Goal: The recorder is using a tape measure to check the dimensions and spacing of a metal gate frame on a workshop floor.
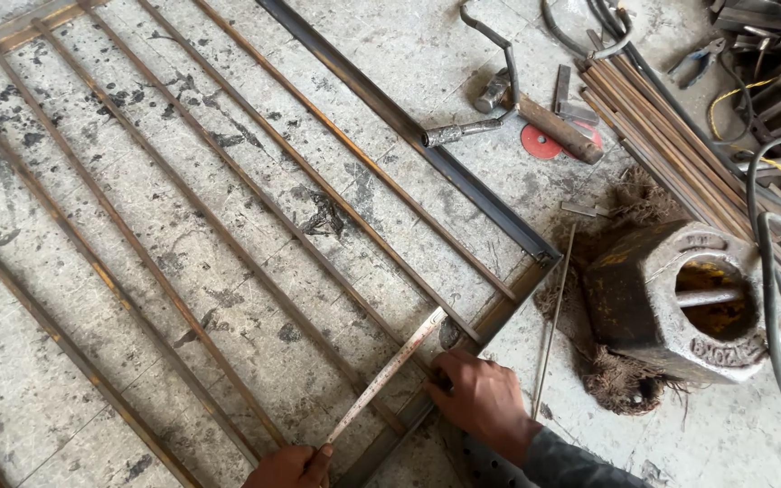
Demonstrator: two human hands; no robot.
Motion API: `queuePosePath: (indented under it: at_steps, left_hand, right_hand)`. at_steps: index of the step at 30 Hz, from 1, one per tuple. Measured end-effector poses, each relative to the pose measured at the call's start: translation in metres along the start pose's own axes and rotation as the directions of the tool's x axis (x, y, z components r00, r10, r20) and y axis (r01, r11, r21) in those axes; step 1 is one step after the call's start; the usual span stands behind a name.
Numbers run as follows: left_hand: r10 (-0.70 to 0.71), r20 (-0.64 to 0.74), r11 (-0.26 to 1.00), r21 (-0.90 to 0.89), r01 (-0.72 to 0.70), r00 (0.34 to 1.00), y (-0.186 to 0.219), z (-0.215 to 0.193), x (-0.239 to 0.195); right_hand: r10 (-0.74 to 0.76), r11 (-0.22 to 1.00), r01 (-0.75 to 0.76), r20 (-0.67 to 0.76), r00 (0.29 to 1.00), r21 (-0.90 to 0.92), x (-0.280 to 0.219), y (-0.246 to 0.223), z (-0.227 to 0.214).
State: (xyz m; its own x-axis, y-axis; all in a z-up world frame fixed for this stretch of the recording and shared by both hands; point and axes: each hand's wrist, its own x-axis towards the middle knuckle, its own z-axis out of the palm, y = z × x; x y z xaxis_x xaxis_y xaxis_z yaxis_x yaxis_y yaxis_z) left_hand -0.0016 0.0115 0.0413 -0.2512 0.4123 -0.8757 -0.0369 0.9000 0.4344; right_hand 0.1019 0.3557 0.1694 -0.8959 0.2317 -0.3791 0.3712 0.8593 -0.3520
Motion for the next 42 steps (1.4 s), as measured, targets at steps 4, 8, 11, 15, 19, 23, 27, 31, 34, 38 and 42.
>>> queuePosePath:
  at_steps: [4,8,11,15,19,23,27,31,34,38,42]
  left_hand:
    - [-0.026,-0.035,0.999,0.018,0.027,0.999,0.002,0.001,-0.001]
    - [-0.004,-0.015,1.000,0.010,0.004,1.000,-0.002,0.001,0.000]
    - [-0.007,-0.028,1.000,0.011,0.007,1.000,0.000,0.003,-0.002]
    - [-0.028,-0.037,0.999,-0.037,0.026,0.999,-0.004,0.005,0.003]
    - [-0.024,-0.041,0.999,-0.032,0.023,0.999,-0.001,0.006,0.002]
    - [-0.053,-0.053,0.999,-0.011,0.053,0.997,0.004,0.004,-0.003]
    - [-0.055,-0.027,0.998,-0.002,0.055,0.998,0.008,0.000,-0.007]
    - [-0.087,-0.011,0.996,-0.003,0.087,0.996,0.010,-0.002,-0.010]
    - [-0.041,0.027,0.999,-0.034,0.042,0.999,0.009,-0.004,-0.011]
    - [-0.022,0.015,1.000,-0.013,0.022,1.000,0.005,-0.001,-0.012]
    - [0.142,0.014,0.967,-0.218,-0.136,0.990,-0.027,0.013,-0.005]
  right_hand:
    - [0.091,0.996,-0.089,0.087,0.992,-0.027,0.003,-0.008,-0.006]
    - [0.037,0.999,-0.036,0.028,0.999,-0.040,0.008,-0.005,-0.003]
    - [0.041,0.999,-0.040,0.046,0.998,-0.030,0.010,-0.005,-0.003]
    - [0.047,0.999,-0.047,0.050,0.998,-0.010,0.009,-0.007,-0.005]
    - [0.051,0.999,-0.050,0.048,0.998,-0.021,0.009,-0.001,0.001]
    - [0.015,1.000,-0.014,0.015,1.000,-0.025,0.008,0.002,0.004]
    - [0.004,1.000,-0.004,0.011,1.000,-0.021,0.008,0.002,0.004]
    - [-0.005,1.000,0.005,0.002,1.000,-0.010,0.008,-0.002,0.000]
    - [-0.008,1.000,0.008,-0.005,1.000,-0.005,0.008,-0.006,-0.004]
    - [0.037,0.999,-0.038,0.040,0.999,0.026,0.005,-0.018,-0.019]
    - [-0.289,0.920,0.339,-0.246,0.925,0.196,-0.012,-0.018,-0.038]
